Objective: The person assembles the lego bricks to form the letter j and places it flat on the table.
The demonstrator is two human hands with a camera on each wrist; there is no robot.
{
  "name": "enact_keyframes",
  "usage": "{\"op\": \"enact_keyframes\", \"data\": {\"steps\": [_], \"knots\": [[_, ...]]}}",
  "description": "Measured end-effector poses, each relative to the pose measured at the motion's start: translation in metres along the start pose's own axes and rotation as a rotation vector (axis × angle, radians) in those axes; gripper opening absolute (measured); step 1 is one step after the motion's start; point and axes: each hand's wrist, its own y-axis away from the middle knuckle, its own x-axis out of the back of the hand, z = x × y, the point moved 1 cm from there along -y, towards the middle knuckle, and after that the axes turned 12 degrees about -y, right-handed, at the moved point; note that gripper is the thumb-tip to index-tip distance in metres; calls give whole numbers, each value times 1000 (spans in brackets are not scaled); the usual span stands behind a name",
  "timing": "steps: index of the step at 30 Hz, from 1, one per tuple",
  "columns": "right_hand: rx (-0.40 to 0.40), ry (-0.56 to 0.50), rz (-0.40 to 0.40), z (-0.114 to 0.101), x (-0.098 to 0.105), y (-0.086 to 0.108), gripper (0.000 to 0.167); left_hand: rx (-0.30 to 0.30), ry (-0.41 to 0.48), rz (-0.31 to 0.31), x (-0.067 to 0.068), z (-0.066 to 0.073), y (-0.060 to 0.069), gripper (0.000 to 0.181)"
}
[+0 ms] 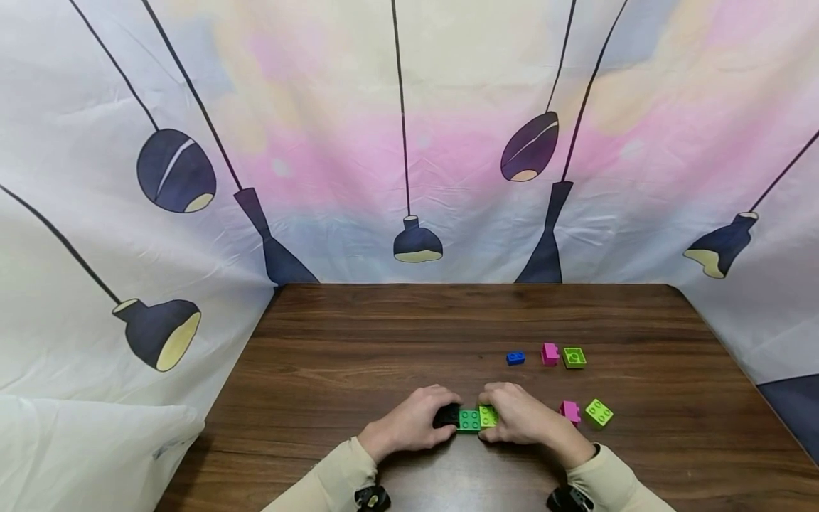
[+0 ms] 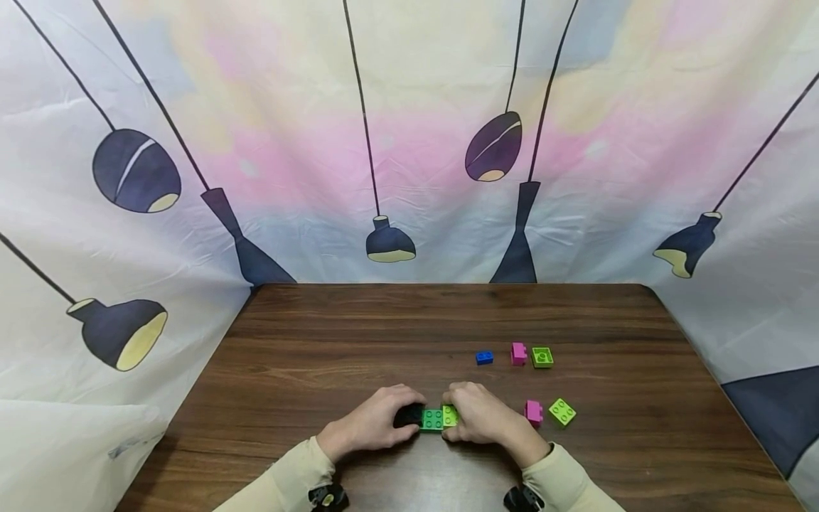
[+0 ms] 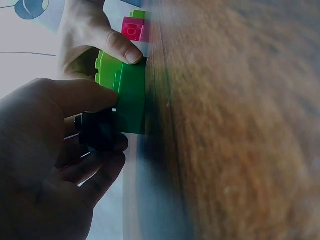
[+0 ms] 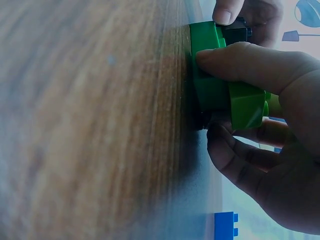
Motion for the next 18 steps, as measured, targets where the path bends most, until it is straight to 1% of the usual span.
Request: {"op": "enact_keyframes", "data": {"steps": [7,13,18], "knots": [[0,2,2,0,0,0,26,-1,13,-15,0,2,0,35],[3,4,6,-1,0,-1,26,-14,-7,8,1,3,-1,34],[4,8,8,-1,0,-1,26,-21,-5,20,1,2,-1,34]]}}
